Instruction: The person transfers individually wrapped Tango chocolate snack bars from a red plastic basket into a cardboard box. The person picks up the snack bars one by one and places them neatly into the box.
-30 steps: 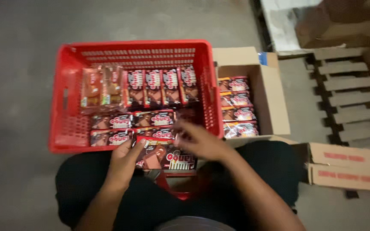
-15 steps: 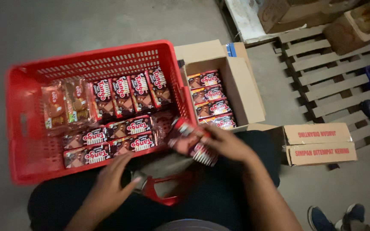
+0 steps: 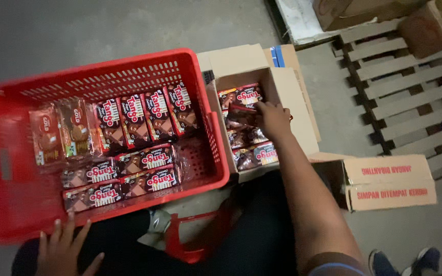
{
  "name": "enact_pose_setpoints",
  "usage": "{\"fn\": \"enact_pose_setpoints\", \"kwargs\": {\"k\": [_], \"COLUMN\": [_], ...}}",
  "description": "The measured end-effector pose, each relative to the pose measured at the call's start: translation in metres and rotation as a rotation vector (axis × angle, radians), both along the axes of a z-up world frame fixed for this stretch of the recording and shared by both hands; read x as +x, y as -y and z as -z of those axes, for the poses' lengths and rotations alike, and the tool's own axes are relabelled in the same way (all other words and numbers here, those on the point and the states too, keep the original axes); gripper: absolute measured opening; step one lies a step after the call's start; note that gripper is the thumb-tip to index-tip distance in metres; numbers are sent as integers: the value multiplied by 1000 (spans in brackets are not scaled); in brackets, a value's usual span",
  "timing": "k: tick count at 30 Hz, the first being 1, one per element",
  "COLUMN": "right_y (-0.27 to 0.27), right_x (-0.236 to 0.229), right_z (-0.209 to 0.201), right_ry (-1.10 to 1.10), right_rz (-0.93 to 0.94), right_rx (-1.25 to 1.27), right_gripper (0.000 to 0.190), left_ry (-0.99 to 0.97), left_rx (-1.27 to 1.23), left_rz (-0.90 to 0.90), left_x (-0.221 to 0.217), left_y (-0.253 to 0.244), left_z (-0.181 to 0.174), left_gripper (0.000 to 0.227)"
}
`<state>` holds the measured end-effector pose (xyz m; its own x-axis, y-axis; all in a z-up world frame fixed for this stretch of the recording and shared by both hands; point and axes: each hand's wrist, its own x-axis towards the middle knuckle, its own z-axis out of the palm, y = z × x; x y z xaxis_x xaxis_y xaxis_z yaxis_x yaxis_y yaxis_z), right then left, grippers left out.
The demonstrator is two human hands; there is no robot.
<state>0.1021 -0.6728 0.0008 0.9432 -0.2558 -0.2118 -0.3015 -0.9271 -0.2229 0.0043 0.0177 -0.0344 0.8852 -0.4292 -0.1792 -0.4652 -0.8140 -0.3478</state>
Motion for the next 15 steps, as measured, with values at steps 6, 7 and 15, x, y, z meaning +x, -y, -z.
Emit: {"fn": "enact_pose_setpoints", "kwargs": {"k": [6,7,15], "right_y": [7,8,24], "right_x": [20,22,40], "right_z": [54,60,95], "right_ry": [47,23,-71], "right_rz": [-186,-204,-261], "right_rx": [-143,-135,-18], "right_gripper": [67,69,50], "left_ry": [-79,-2,111], "left_rx": [90,25,-4], "left_rz": [-41,-25,-22], "left_x": [-5,-10,-15], "left_y": [-6,-6,-1], "left_z": [4,2,-8], "left_gripper": [127,125,105]}}
